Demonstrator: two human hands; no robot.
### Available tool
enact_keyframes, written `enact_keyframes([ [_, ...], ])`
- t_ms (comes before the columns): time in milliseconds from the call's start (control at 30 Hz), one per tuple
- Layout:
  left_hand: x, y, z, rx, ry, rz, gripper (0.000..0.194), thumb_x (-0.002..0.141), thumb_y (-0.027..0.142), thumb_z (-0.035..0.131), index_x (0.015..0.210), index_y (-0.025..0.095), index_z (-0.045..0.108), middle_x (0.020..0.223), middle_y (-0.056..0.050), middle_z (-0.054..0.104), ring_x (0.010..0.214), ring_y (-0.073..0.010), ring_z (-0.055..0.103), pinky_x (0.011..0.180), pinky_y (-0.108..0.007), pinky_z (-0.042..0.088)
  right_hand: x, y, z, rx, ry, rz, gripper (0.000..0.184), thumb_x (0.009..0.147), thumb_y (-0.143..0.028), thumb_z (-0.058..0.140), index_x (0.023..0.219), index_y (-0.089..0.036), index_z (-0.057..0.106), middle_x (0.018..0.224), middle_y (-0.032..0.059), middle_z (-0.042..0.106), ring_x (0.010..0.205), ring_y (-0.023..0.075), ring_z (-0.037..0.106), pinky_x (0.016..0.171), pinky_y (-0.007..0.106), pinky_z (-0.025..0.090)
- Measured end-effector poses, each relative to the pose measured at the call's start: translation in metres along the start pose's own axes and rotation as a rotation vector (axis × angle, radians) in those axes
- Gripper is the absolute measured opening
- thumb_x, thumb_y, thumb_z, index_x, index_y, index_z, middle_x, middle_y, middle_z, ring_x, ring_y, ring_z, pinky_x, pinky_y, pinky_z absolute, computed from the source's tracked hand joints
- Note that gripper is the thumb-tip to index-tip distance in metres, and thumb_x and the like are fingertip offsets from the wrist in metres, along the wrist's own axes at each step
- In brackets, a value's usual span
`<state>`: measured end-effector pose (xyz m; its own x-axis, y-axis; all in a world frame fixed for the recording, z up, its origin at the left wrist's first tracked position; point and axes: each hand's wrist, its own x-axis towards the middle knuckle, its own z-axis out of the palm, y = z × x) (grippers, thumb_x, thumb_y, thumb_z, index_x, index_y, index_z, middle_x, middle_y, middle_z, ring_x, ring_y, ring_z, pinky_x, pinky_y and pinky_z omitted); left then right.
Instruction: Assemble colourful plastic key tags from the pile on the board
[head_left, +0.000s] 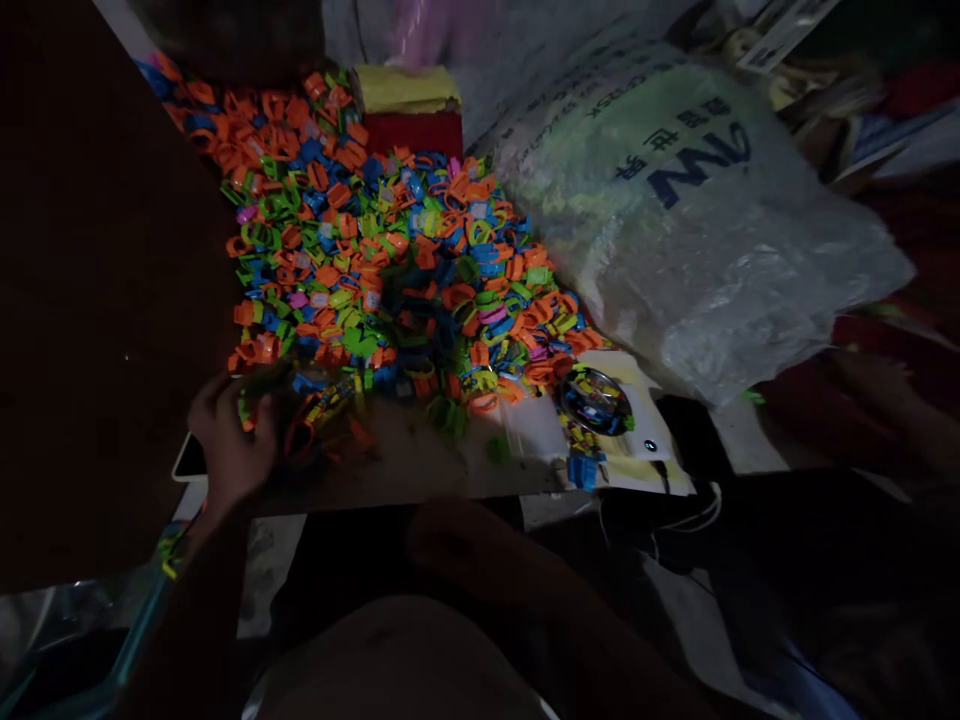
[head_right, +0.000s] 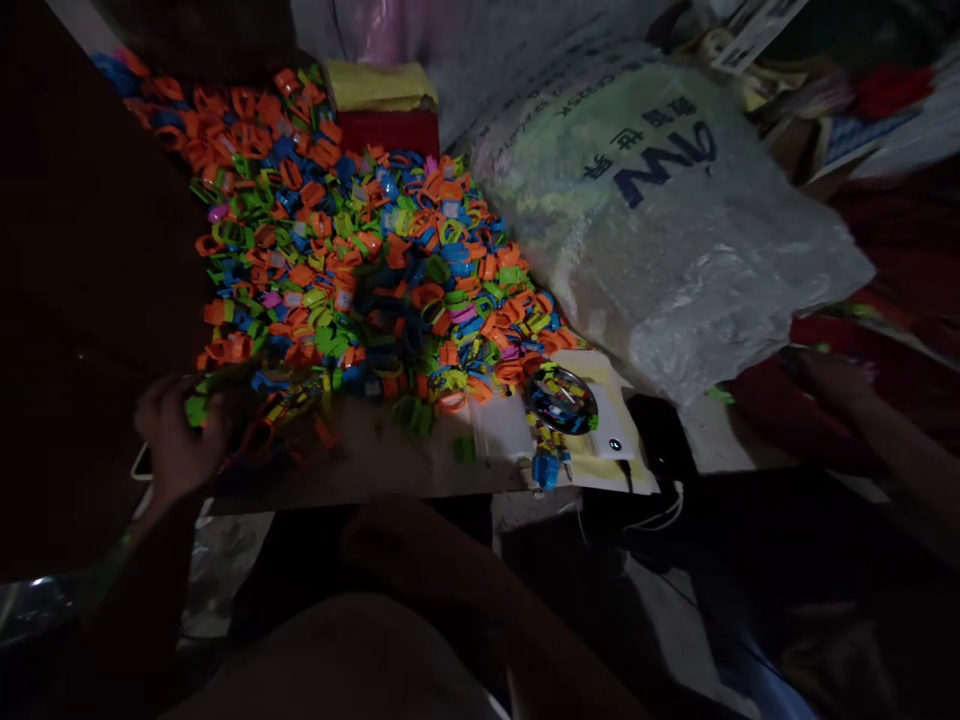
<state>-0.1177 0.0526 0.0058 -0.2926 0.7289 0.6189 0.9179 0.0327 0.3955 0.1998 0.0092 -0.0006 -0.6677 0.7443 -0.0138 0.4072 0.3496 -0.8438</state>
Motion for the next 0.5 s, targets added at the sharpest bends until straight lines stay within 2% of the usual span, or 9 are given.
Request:
enact_keyframes([
  [33,-0.001,0.013,0.003,-0.01,-0.038,0.049,0.041,0.089,0.032,0.052,0.122,0.007,0.055,0.131,-0.019,0.048,0.127,-0.0324,0.042,0.108,-0.05,0.033,0.011,0.008,0.003,-0.078,0.016,0.031,0.017,0.091,-0.026,0.056,0.1,-0.019,0.068,0.096,0.0063,0.068,0.091,0.0182,0.062,0.082,0.032,0.05],
  [100,-0.001,0.038,0.02,-0.04,-0.206,0.128,0.039,0.09,0.03,0.048,0.122,0.011,0.056,0.129,-0.017,0.051,0.126,-0.0299,0.044,0.109,-0.047,0.034,0.036,0.027,0.011,-0.276,0.08,0.124,0.026,0.092,-0.023,0.051,0.115,-0.023,0.064,0.105,0.0078,0.067,0.1,0.0213,0.061,0.088,0.035,0.047],
  [133,-0.001,0.048,0.033,-0.053,-0.316,0.156,0.038,0.09,0.029,0.047,0.123,0.013,0.057,0.127,-0.014,0.054,0.124,-0.0285,0.047,0.107,-0.045,0.036,0.049,0.035,0.016,-0.37,0.108,0.185,0.032,0.093,-0.025,0.051,0.124,-0.025,0.059,0.11,0.0085,0.065,0.102,0.0224,0.06,0.088,0.037,0.047],
  [200,0.0,0.064,0.065,-0.052,-0.462,0.177,0.037,0.088,0.027,0.05,0.123,0.018,0.059,0.125,-0.011,0.059,0.118,-0.0266,0.053,0.103,-0.039,0.042,0.072,0.047,0.026,-0.457,0.152,0.247,0.031,0.094,-0.028,0.047,0.122,-0.025,0.059,0.12,0.01,0.061,0.107,0.0228,0.058,0.09,0.036,0.045],
  [233,0.002,0.068,0.082,-0.034,-0.504,0.159,0.035,0.085,0.026,0.054,0.118,0.017,0.062,0.121,-0.013,0.061,0.115,-0.0283,0.055,0.1,-0.039,0.043,0.081,0.051,0.03,-0.475,0.161,0.273,0.029,0.094,-0.027,0.045,0.119,-0.023,0.061,0.12,0.0114,0.061,0.106,0.0226,0.058,0.089,0.035,0.045],
  [333,0.009,0.073,0.124,0.024,-0.59,0.09,0.041,0.082,0.02,0.056,0.123,0.015,0.06,0.126,-0.017,0.06,0.117,-0.0324,0.055,0.102,-0.043,0.041,0.093,0.056,0.038,-0.471,0.176,0.32,0.028,0.093,-0.022,0.041,0.11,-0.016,0.063,0.114,0.0161,0.064,0.103,0.0237,0.06,0.089,0.036,0.045],
  [400,0.014,0.073,0.139,0.036,-0.629,0.054,0.045,0.081,0.018,0.056,0.126,0.013,0.057,0.13,-0.018,0.058,0.12,-0.0348,0.052,0.102,-0.047,0.039,0.091,0.056,0.04,-0.446,0.196,0.337,0.027,0.092,-0.022,0.041,0.106,-0.015,0.063,0.106,0.0162,0.066,0.098,0.0247,0.062,0.085,0.036,0.046],
  [500,0.02,0.074,0.144,0.007,-0.668,0.016,0.045,0.079,0.014,0.055,0.124,0.012,0.058,0.128,-0.019,0.058,0.121,-0.0374,0.05,0.102,-0.052,0.038,0.078,0.05,0.035,-0.392,0.227,0.342,0.026,0.088,-0.021,0.046,0.108,-0.018,0.062,0.098,0.0101,0.07,0.089,0.0211,0.065,0.079,0.032,0.048],
])
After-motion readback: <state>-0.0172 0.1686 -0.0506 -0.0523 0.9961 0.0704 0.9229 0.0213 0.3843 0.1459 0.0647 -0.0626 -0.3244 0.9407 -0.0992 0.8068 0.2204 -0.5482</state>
